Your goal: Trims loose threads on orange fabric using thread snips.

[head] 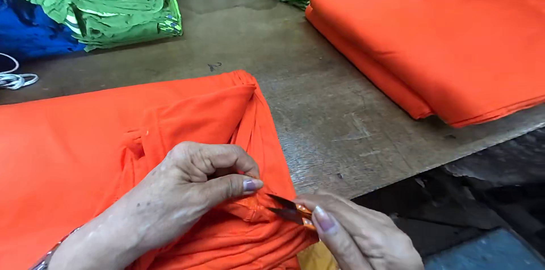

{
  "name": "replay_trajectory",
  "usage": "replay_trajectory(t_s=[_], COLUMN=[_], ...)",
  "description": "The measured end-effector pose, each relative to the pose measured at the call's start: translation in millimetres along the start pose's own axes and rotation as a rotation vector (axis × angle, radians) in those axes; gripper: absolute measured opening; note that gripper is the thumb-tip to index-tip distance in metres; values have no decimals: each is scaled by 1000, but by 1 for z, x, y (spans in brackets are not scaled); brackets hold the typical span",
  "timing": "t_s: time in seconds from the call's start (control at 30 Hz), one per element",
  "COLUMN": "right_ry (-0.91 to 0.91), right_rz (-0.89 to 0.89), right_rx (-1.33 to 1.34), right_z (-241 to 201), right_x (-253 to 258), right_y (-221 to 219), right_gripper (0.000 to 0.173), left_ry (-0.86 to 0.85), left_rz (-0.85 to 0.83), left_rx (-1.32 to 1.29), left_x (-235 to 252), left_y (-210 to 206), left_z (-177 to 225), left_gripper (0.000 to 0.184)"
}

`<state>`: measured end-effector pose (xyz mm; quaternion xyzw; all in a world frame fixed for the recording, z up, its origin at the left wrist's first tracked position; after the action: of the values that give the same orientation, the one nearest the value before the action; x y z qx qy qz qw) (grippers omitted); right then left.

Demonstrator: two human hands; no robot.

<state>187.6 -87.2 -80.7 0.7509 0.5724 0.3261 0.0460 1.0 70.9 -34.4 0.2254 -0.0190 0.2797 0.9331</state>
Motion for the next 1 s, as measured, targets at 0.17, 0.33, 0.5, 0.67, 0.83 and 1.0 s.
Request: replay_trajectory(t_s=[0.17,0.33,0.5,0.67,0.83,1.0], right_ry=[49,157,176,192,234,230], right_rz=[25,73,107,127,131,70], right_rx=[-177,-181,-219,-311,-182,-148], right_z=[-3,-6,-5,-2,10,10], right_x=[3,8,6,5,5,6], right_y=[-7,-20,-26,-30,-27,-27], right_gripper=[38,39,38,36,40,43], left_ry=[-28,-12,11,45,63,63], left_rz=[2,-3,5,14,17,22], left_rx=[6,-16,-47,-48,-128,-125], left_x=[1,0,1,0,0,0], left_y=[1,1,1,-1,-2,-2], left_z=[0,-2,-4,-6,-5,-6], left_gripper=[11,11,11,11,10,9])
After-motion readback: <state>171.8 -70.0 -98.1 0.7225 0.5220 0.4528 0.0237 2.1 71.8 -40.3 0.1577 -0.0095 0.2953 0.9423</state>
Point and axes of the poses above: each hand's wrist, its own x-axis towards the middle knuckle, its own y-axis out of the back of the hand, z = x × y, the point moved 2 cm from there along x, towards the middle knuckle, and after that the axes turned 2 degrees about y, right-handed, at the moved point
